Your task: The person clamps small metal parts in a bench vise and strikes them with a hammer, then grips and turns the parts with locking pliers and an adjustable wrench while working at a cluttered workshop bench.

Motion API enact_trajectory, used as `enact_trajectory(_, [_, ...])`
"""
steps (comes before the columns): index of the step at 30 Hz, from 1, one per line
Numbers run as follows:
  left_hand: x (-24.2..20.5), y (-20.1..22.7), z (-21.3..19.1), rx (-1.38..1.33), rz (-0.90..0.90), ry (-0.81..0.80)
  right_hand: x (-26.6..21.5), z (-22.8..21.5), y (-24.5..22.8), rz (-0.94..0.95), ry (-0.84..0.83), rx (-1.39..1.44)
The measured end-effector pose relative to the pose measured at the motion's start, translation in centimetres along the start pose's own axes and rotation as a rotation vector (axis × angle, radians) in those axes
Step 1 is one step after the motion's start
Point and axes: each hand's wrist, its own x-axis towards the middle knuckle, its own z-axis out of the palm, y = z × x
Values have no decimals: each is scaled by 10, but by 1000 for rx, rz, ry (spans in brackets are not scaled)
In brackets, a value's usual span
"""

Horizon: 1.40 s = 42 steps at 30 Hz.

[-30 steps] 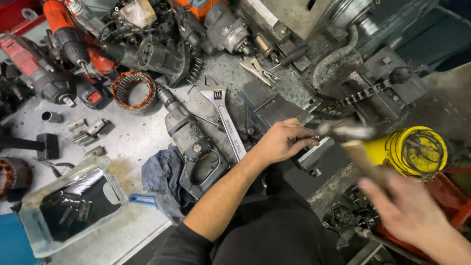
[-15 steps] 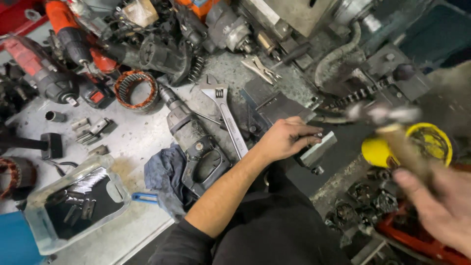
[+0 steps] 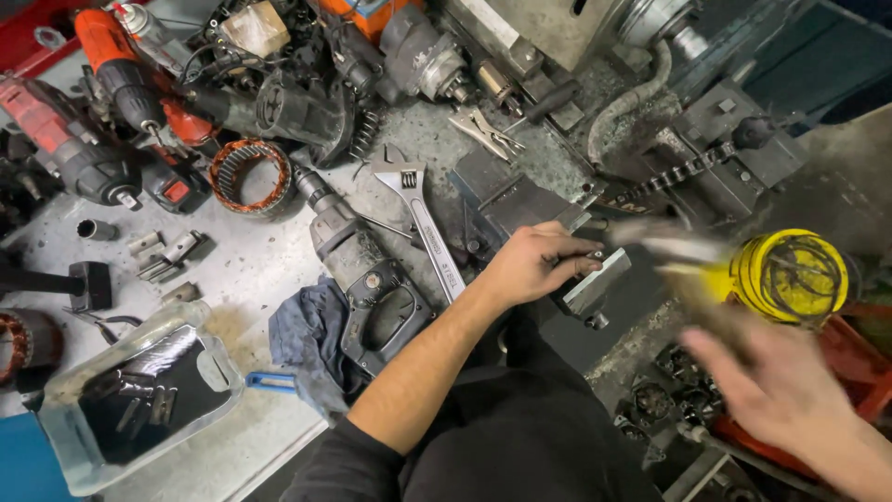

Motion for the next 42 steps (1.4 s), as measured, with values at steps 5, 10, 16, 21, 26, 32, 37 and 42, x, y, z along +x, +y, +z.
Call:
enact_trajectory(5, [-2,0,-1,37,-37,-22,-3,-21,-6,351,-135,-194])
enact_trajectory(10, [-5,-2,3,34,-5,-3,-7,8,22,1,88,-113])
enact_trajectory(16, [-5,2,0,82,-52,-34,-9,-19,9,330,-134,-191])
enact_trajectory(21, [4,29,-24,-123,-14,18,-7,-34,-19,308,-4,-3])
enact_trajectory(26, [-21,14,-28,-158,-320,116,1,-10,30,437,-220,-57])
enact_trajectory(32, [-4,24,-15,185,56,89,7,-22,-8,462,-307,-172])
enact_trajectory(37, [-7,-2,3,265,58,-53,2,18,48,-119,-13,421])
enact_trajectory(42, [-4,-2,4,242,22,-68,2,-26,-10,531,-106,-77])
